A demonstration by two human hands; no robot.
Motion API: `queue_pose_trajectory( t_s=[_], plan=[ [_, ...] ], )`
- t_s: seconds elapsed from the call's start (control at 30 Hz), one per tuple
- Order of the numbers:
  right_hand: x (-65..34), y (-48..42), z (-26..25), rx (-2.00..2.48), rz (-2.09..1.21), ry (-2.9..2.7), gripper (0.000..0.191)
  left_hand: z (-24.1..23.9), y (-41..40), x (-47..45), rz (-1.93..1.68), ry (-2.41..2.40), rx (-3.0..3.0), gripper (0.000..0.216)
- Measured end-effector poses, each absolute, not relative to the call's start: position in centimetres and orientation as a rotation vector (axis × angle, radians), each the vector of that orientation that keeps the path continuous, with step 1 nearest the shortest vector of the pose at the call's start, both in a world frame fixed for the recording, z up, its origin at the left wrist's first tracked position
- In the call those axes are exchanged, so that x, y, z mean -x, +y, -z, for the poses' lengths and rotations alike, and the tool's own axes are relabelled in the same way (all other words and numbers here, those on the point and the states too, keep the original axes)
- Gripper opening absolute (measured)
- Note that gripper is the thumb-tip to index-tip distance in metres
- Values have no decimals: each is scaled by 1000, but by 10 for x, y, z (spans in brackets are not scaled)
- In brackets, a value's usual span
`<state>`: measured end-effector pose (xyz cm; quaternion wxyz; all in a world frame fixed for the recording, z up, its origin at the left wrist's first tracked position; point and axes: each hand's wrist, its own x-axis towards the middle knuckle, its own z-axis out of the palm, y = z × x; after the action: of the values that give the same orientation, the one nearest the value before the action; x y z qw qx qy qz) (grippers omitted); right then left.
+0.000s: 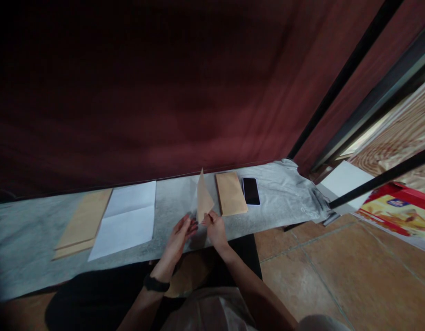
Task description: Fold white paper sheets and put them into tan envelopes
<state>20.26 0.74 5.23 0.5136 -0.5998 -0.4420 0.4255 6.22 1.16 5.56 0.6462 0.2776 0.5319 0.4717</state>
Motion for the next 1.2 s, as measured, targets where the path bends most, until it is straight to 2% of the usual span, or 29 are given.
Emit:
queue_pose_trajectory(
  t_s=[0.1, 0.2, 0.4, 0.47, 0.6, 0.7, 0.77, 0.87, 1.0, 1.2],
  plan=[
    [-194, 0, -45, 1153, -1322, -619, 39, -46, 10, -68, -995, 1191, -640, 62],
    [-185, -13, -36, 1056, -1507, -415, 43, -36, 11, -68, -973, 1259, -739, 59],
    [-197, -23, -24, 1165, -1751, -620, 45, -24, 19, -51, -822, 1448, -910, 53],
    [-208, -25, -22, 1354, -1573, -901, 44, -23, 24, -46, -773, 1482, -940, 49],
    [-227, -32, -19, 1449, -786, -1691, 38, -25, 31, -38, -693, 1576, -1024, 35],
    [-234, -38, -12, 1386, -374, -2132, 46, -29, 30, -29, -658, 1664, -1087, 25],
    [-235, -40, -6, 1388, -210, -2255, 51, -31, 25, -23, -632, 1829, -1249, 27],
    [-234, -40, 2, 1406, -93, -2285, 52, -32, 22, -24, -612, 2046, -1806, 31],
    [-234, -40, 3, 1413, -42, -2300, 54, -23, 46, -44, -650, 1622, -2468, 45],
    [-232, -42, -3, 1424, -217, -2241, 54, -1, 121, -72, -488, 1472, -2582, 57]
  ],
)
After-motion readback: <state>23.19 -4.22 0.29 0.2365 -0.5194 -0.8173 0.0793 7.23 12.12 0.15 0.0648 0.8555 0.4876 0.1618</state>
